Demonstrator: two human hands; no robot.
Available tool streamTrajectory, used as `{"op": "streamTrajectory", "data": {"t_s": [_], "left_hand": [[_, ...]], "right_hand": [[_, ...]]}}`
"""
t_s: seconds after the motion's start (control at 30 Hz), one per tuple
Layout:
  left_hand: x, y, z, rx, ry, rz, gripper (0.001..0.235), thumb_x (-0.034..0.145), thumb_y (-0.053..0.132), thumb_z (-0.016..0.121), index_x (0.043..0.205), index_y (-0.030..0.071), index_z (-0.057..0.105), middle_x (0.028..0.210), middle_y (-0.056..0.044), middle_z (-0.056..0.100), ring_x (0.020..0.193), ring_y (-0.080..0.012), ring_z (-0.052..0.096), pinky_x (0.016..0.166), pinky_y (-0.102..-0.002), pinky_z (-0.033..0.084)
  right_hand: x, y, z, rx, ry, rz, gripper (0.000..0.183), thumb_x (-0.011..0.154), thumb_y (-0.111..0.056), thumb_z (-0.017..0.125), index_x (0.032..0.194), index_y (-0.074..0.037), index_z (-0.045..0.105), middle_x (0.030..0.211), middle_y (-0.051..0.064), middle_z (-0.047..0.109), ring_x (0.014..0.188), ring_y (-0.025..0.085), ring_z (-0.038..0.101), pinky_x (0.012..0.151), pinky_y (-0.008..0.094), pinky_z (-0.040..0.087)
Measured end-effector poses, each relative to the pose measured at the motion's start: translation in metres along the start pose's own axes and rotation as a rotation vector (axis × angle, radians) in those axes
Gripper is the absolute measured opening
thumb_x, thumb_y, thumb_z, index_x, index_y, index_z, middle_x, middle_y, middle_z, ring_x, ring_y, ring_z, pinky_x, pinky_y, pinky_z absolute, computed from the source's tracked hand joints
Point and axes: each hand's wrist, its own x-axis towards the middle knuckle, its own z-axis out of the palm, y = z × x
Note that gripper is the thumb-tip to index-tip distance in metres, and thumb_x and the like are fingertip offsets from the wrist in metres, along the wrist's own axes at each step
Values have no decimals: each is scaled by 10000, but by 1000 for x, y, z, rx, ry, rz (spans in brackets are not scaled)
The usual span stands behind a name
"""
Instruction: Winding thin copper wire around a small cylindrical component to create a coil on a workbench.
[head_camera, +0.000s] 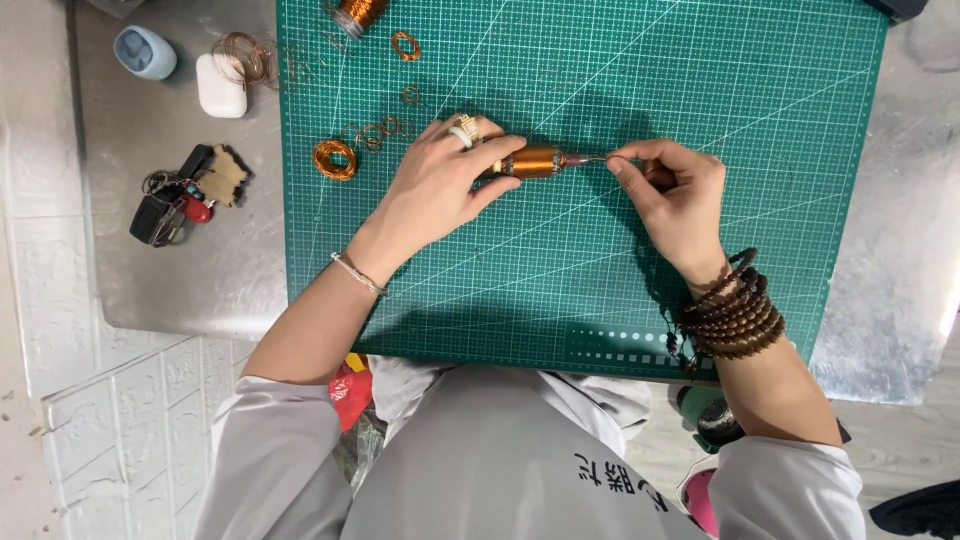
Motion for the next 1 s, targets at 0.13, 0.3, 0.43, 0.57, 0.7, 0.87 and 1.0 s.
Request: {"op": "streamTrajectory", "data": {"t_s": [0.13, 0.3, 0.43, 0.57, 0.7, 0.87, 1.0], "left_hand": [[0, -1, 1, 5, -1, 7, 268, 864, 225, 704, 1080, 69, 681, 967, -121, 634, 872, -282, 620, 717, -376, 468], [0, 0, 0, 11, 3, 17, 266, 870, 230, 700, 1077, 65, 682, 960, -126, 634, 872, -279, 617, 726, -375, 467], [-1, -1, 0, 13, -7, 17, 268, 875, 236, 694, 1082, 68, 679, 962, -122, 633, 876, -273, 617, 729, -370, 467], [0, 2, -1, 9, -9, 14, 269, 871, 235, 696, 1076, 61, 681, 958, -121, 634, 878, -266, 613, 730, -368, 462], [0, 3, -2, 8, 0, 20, 281, 862, 234, 705, 1082, 62, 681, 966, -116, 636, 885, -272, 615, 748, -370, 464], [-2, -1, 6, 21, -24, 20, 276, 872, 241, 688, 1092, 73, 672, 978, -109, 633, 906, -259, 608, 792, -369, 460], [0, 5, 4, 26, -50, 30, 265, 879, 241, 662, 1081, 71, 659, 990, -117, 631, 932, -260, 607, 887, -403, 451]], "right_hand": [[-1, 1, 2, -32, -16, -4, 69, 862, 116, 698, 920, 84, 678, 450, 51, 398, 410, 122, 374, 405, 244, 293], [-1, 7, 3, -97, -66, -22, 60, 848, 106, 689, 891, 69, 671, 462, 57, 412, 413, 139, 392, 411, 260, 314], [-3, 8, 4, -123, -83, -28, 60, 843, 98, 691, 883, 66, 660, 470, 59, 407, 414, 155, 414, 413, 265, 328], [-4, 8, 4, -133, -74, -35, 45, 857, 79, 686, 883, 57, 657, 474, 59, 413, 416, 162, 424, 420, 270, 337], [-4, 8, 4, -164, -98, -39, 39, 865, 62, 676, 893, 65, 648, 494, 75, 443, 440, 184, 455, 422, 276, 351], [-3, 7, 7, -159, -123, -64, 49, 846, 65, 682, 887, 59, 655, 491, 75, 463, 443, 192, 478, 423, 280, 368], [-2, 7, 8, -175, -134, -104, 57, 821, 47, 677, 873, 51, 653, 461, 90, 451, 432, 234, 511, 410, 301, 370]]}}
